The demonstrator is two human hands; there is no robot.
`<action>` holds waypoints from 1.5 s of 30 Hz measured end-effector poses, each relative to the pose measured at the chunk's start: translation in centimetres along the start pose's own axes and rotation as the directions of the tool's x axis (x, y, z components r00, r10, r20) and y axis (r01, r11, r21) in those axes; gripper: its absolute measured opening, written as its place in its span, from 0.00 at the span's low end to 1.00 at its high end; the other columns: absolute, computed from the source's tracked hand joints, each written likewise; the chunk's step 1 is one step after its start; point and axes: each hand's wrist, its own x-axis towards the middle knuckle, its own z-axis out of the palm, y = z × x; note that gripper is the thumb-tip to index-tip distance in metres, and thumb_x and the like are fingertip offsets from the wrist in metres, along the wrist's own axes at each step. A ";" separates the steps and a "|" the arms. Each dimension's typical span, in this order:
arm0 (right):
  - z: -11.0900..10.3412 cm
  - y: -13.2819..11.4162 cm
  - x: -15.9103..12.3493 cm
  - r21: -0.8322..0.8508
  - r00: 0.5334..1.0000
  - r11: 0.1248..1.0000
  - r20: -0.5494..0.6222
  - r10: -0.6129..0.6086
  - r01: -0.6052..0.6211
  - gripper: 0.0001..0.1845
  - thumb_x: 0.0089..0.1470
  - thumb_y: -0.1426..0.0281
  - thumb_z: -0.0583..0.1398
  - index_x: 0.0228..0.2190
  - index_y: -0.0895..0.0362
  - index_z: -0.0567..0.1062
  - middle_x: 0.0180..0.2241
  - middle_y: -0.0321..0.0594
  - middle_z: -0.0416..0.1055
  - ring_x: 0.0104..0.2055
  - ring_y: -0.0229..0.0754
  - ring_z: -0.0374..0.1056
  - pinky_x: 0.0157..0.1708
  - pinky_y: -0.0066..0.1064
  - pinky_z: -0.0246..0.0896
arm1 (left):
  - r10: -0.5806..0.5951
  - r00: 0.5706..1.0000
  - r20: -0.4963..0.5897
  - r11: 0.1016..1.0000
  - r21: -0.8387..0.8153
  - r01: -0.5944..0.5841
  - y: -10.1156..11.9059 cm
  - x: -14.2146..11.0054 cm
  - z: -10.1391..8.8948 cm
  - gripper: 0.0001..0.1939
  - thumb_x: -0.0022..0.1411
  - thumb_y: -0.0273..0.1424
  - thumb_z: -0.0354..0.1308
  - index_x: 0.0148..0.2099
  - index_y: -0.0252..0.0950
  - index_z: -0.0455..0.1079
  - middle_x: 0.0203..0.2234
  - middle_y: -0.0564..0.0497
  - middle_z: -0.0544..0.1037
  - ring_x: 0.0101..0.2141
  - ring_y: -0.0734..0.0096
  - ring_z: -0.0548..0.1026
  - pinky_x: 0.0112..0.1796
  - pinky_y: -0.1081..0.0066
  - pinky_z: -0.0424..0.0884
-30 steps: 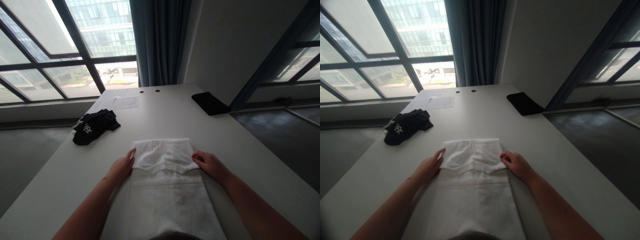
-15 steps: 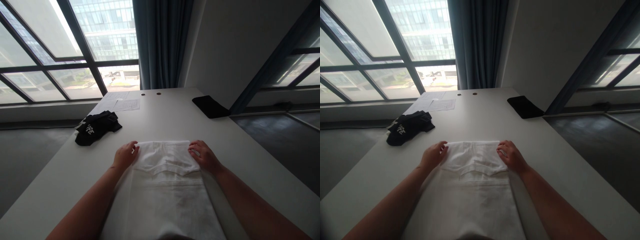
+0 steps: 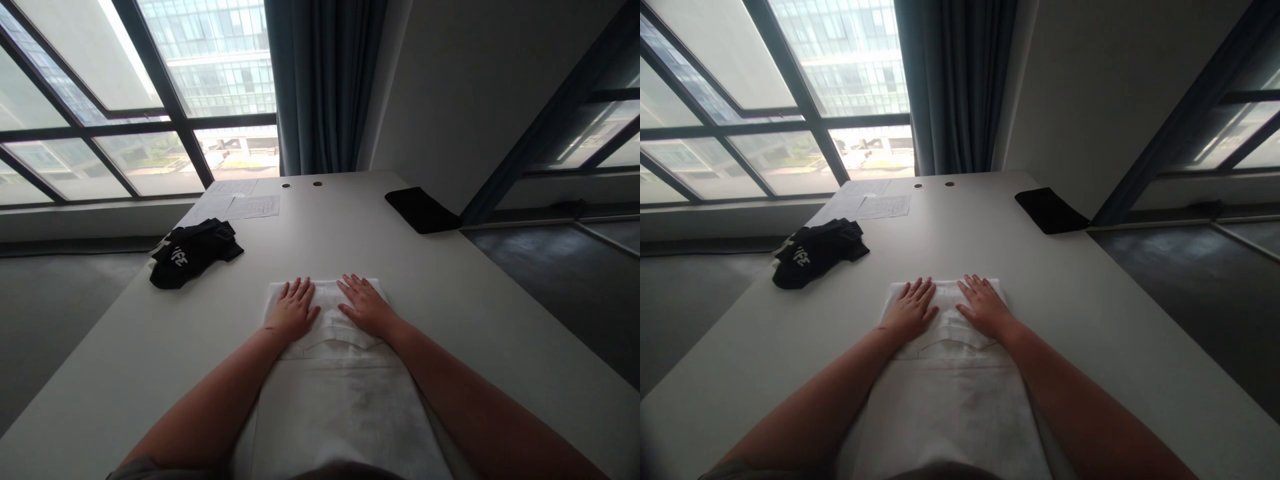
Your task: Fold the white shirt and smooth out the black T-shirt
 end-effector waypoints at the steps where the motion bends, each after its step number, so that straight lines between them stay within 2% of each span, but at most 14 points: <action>1: -0.1 0.0 0.1 -0.003 1.000 1.000 0.026 0.010 -0.010 0.36 0.69 0.53 0.51 0.70 0.59 0.63 0.73 0.54 0.53 0.75 0.58 0.48 0.72 0.54 0.43 | -0.003 1.000 0.002 1.000 0.001 0.003 0.0 0.0 0.0 0.33 0.76 0.47 0.45 0.75 0.37 0.57 0.74 0.43 0.55 0.73 0.50 0.51 0.71 0.48 0.47; 4: -0.5 -0.3 0.3 -0.009 0.998 1.000 0.055 0.029 -0.028 0.36 0.70 0.52 0.51 0.70 0.59 0.63 0.73 0.53 0.52 0.75 0.57 0.47 0.73 0.52 0.41 | -0.012 1.000 0.004 1.000 -0.001 0.012 0.1 0.1 -0.3 0.33 0.75 0.48 0.46 0.75 0.41 0.58 0.75 0.45 0.54 0.73 0.51 0.51 0.71 0.48 0.46; 10: -0.7 0.0 0.0 -0.002 0.999 1.000 0.018 0.027 -0.027 0.35 0.70 0.53 0.50 0.70 0.57 0.64 0.73 0.52 0.54 0.75 0.55 0.49 0.73 0.51 0.42 | -0.013 1.000 -0.012 1.000 -0.027 0.013 -0.2 0.1 -0.1 0.31 0.75 0.48 0.47 0.74 0.44 0.61 0.74 0.46 0.56 0.73 0.50 0.52 0.71 0.45 0.46; 15: -0.2 3.6 -0.5 0.054 0.994 0.993 -0.044 0.104 -0.101 0.31 0.70 0.56 0.51 0.68 0.53 0.67 0.72 0.49 0.57 0.75 0.56 0.49 0.72 0.56 0.44 | 0.026 0.997 -0.079 0.994 -0.101 -0.034 -3.1 -0.3 0.0 0.27 0.76 0.43 0.45 0.72 0.45 0.64 0.73 0.46 0.60 0.71 0.53 0.58 0.70 0.49 0.51; 19: 0.4 6.2 -0.5 0.189 0.984 0.975 -0.112 0.139 -0.116 0.30 0.67 0.59 0.54 0.65 0.55 0.71 0.68 0.49 0.65 0.73 0.54 0.53 0.71 0.53 0.51 | 0.091 0.989 -0.117 0.969 -0.217 -0.115 -6.2 -0.2 -0.7 0.25 0.76 0.41 0.44 0.69 0.43 0.67 0.67 0.46 0.69 0.66 0.58 0.66 0.68 0.53 0.57; 23: 0.8 6.6 -0.4 0.223 0.977 0.971 -0.175 0.123 -0.082 0.27 0.66 0.59 0.55 0.62 0.55 0.74 0.65 0.49 0.68 0.69 0.53 0.61 0.70 0.51 0.55 | -0.061 0.982 -0.177 0.934 -0.356 -0.006 -8.1 0.4 -1.2 0.22 0.75 0.39 0.44 0.61 0.40 0.73 0.56 0.44 0.79 0.56 0.57 0.75 0.60 0.56 0.68; 26: 0.9 6.3 -0.3 0.218 0.975 0.972 -0.185 0.124 -0.082 0.27 0.65 0.60 0.55 0.60 0.57 0.75 0.65 0.51 0.69 0.68 0.53 0.62 0.70 0.51 0.55 | -0.139 0.971 -0.195 0.914 -0.403 0.050 -8.4 0.8 -1.1 0.19 0.73 0.37 0.47 0.56 0.39 0.75 0.49 0.44 0.80 0.51 0.57 0.77 0.57 0.57 0.71; 29: 0.8 6.1 -0.3 0.212 0.975 0.974 -0.186 0.125 -0.084 0.27 0.65 0.60 0.56 0.60 0.59 0.75 0.64 0.54 0.69 0.68 0.54 0.62 0.69 0.51 0.56 | -0.177 0.966 -0.187 0.920 -0.380 0.094 -8.0 0.9 -1.0 0.17 0.71 0.36 0.50 0.53 0.40 0.76 0.48 0.44 0.80 0.50 0.56 0.77 0.57 0.56 0.70; 33: 0.8 6.1 -0.3 0.212 0.974 0.975 -0.196 0.113 -0.071 0.26 0.65 0.60 0.56 0.59 0.59 0.76 0.63 0.54 0.70 0.66 0.54 0.63 0.69 0.50 0.57 | -0.271 0.949 -0.162 0.928 -0.305 0.213 -7.5 1.0 -0.8 0.15 0.70 0.37 0.52 0.51 0.40 0.77 0.47 0.43 0.79 0.50 0.53 0.76 0.56 0.55 0.69; 36: 0.8 6.2 -0.2 0.218 0.971 0.974 -0.218 0.103 -0.054 0.25 0.65 0.60 0.56 0.58 0.56 0.76 0.61 0.52 0.71 0.65 0.54 0.64 0.68 0.52 0.58 | -0.289 0.947 -0.142 0.935 -0.255 0.247 -7.4 1.1 -0.7 0.15 0.71 0.38 0.52 0.50 0.39 0.76 0.46 0.42 0.79 0.49 0.52 0.76 0.55 0.54 0.69; 45: 0.5 5.7 1.4 0.271 0.965 0.962 -0.245 0.088 -0.019 0.20 0.63 0.64 0.59 0.53 0.56 0.79 0.53 0.51 0.74 0.59 0.53 0.67 0.64 0.48 0.61 | -0.254 0.954 -0.157 0.942 -0.264 0.207 -8.9 2.0 0.4 0.12 0.72 0.38 0.51 0.47 0.41 0.72 0.45 0.44 0.79 0.49 0.56 0.75 0.54 0.57 0.69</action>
